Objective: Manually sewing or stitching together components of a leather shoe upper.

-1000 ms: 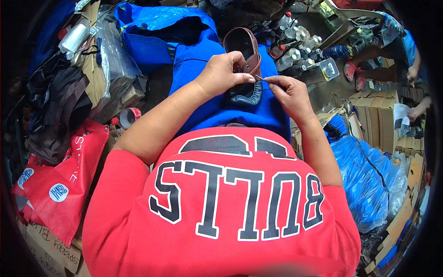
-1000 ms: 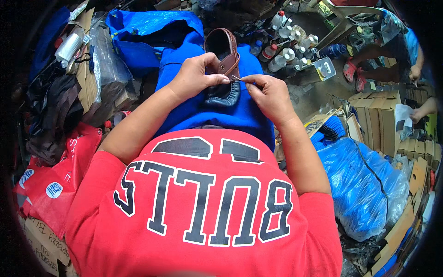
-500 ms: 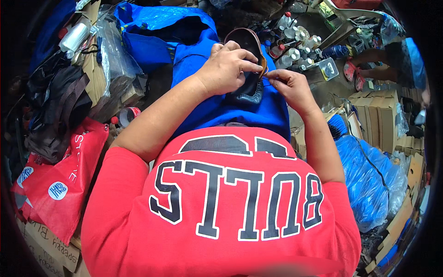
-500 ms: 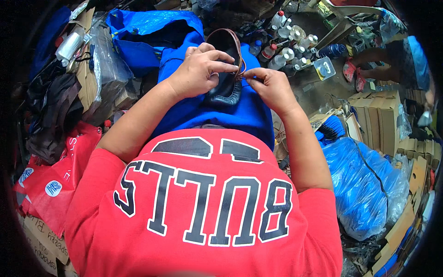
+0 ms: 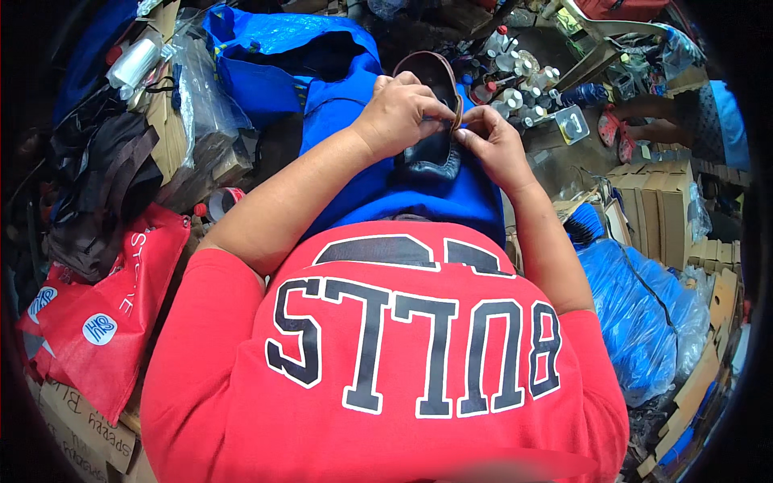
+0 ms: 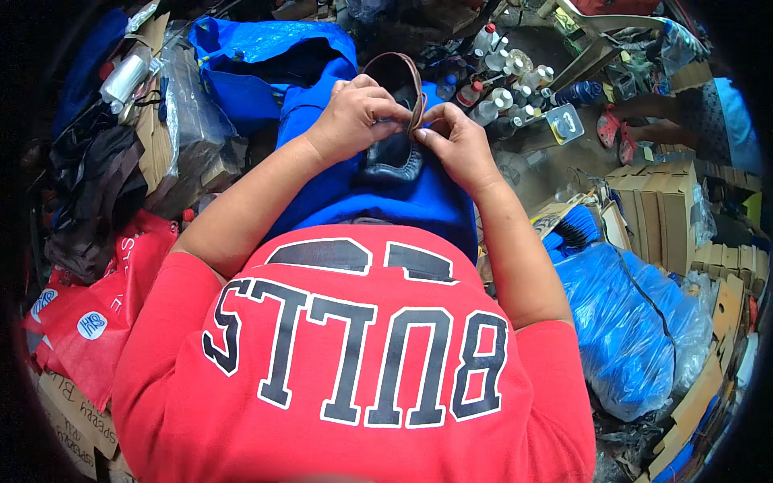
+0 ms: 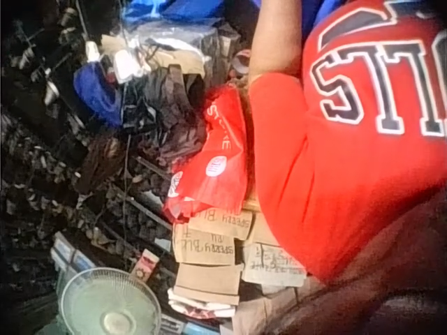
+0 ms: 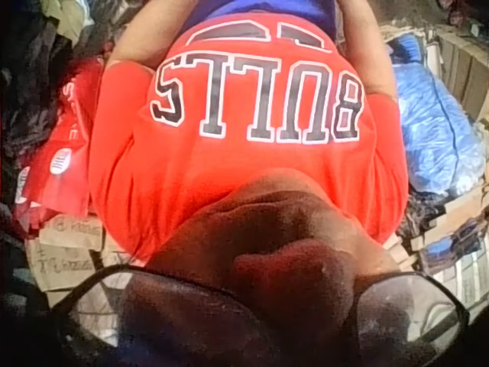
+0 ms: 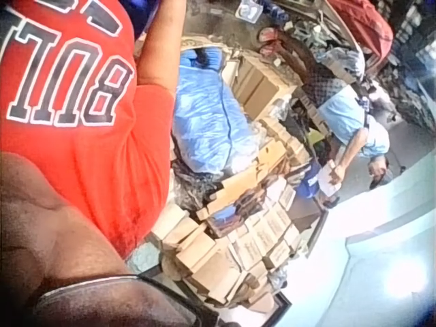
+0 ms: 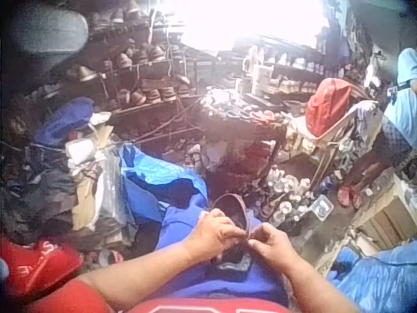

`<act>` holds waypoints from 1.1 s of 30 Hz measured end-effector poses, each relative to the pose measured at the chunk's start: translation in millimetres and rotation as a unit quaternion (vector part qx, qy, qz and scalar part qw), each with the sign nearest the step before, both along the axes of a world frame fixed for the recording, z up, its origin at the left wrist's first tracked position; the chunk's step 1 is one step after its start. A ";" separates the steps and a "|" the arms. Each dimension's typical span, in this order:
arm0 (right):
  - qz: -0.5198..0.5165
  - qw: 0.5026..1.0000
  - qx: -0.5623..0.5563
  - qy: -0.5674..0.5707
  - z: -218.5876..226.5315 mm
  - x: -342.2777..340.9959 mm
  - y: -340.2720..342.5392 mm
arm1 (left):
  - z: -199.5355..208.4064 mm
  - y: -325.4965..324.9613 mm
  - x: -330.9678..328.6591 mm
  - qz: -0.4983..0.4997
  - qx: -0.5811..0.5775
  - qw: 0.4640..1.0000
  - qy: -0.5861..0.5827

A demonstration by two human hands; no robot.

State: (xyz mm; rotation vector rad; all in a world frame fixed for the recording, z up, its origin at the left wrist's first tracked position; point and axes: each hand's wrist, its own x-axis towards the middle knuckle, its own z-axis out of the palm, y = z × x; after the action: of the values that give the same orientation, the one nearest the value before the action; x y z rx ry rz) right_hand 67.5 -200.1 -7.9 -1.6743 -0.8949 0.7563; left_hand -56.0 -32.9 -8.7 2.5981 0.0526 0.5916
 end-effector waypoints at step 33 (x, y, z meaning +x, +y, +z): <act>0.020 0.936 0.040 -0.349 52.4 -0.8 9.2 | 167.5 122.9 -153.1 0.264 0.329 0.906 -0.031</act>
State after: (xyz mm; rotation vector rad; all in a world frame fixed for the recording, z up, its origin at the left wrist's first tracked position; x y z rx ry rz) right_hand 66.6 -190.9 44.5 -1.8799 -1.4263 0.1217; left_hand -209.1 90.0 158.9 3.2283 0.6606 1.0230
